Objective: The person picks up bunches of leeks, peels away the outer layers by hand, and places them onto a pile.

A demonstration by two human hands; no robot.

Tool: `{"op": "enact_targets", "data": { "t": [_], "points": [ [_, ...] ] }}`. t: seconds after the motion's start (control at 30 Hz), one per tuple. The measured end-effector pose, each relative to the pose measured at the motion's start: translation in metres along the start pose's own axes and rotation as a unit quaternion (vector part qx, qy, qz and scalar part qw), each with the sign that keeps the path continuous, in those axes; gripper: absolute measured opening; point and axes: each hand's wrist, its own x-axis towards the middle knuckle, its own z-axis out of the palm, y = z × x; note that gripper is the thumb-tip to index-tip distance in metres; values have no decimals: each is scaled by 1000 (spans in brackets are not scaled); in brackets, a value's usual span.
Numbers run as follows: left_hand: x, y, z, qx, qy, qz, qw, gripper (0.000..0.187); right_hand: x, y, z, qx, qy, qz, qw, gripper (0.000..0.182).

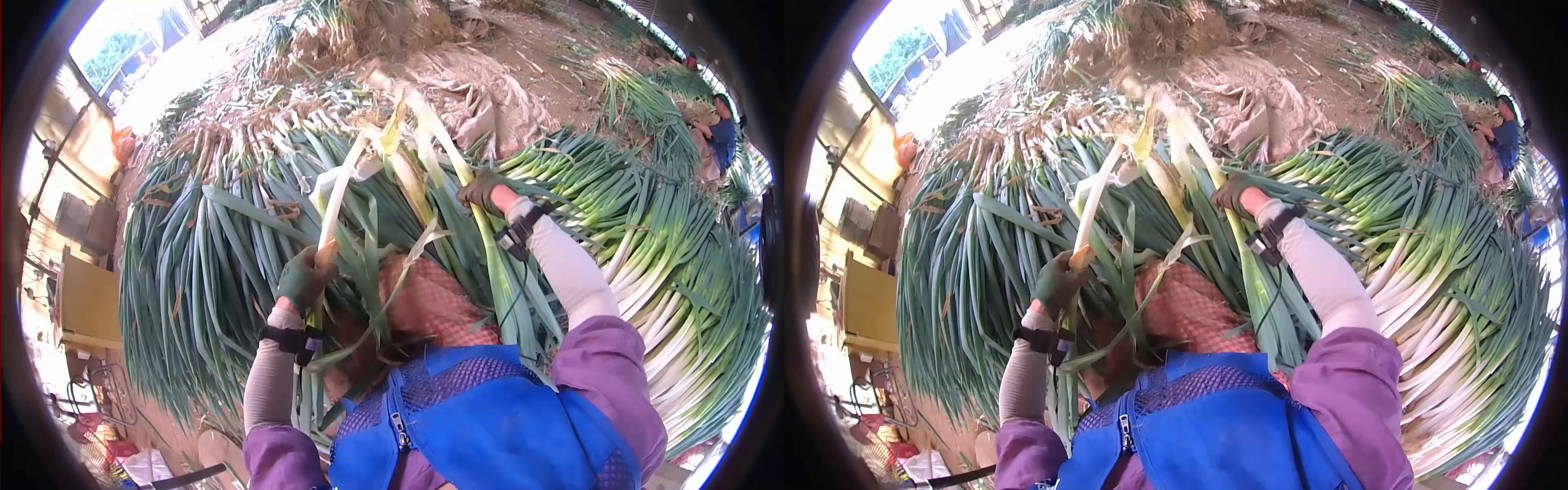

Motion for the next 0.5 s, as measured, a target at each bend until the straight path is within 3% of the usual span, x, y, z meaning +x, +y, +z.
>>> {"op": "enact_targets", "data": {
  "t": [0.07, 0.13, 0.2, 0.27, 0.3, 0.33, 0.37, 0.43, 0.47, 0.5],
  "points": [
    [-7, -10, -1, -6, -25, -39, 999, 43, 2, -1, 6, -166, -26, -61, 984, 20],
    [-11, -22, -2, -16, -42, -76, 996, 42, 12, -10, 6, -332, -50, -128, 933, 22],
    [-17, -14, -6, -189, -81, -137, 969, 34, 6, -28, 10, -148, -58, -115, 981, 19],
    [-21, 15, -17, -303, -127, -195, 924, 31, -17, -65, 14, 43, -64, -92, 993, 17],
    [-17, 2, -14, -270, -133, -109, 947, 27, -43, -163, 29, -103, 3, 164, 981, 16],
    [-13, -10, -11, -237, -129, -23, 963, 23, -37, -156, 25, -59, -15, 124, 990, 15],
    [-10, -3, -11, -249, -122, -2, 961, 22, -28, -143, 18, -14, -32, 83, 996, 15],
    [-13, 58, -22, -401, -94, -99, 906, 20, -15, -164, 1, 117, 0, 160, 980, 17],
    [-5, 60, -27, -373, -63, -56, 924, 20, -8, -169, -11, 124, 20, 69, 990, 20],
    [3, 60, -33, -344, -34, -12, 938, 20, -12, -200, -15, 197, 71, 40, 977, 19]
  ]
}}
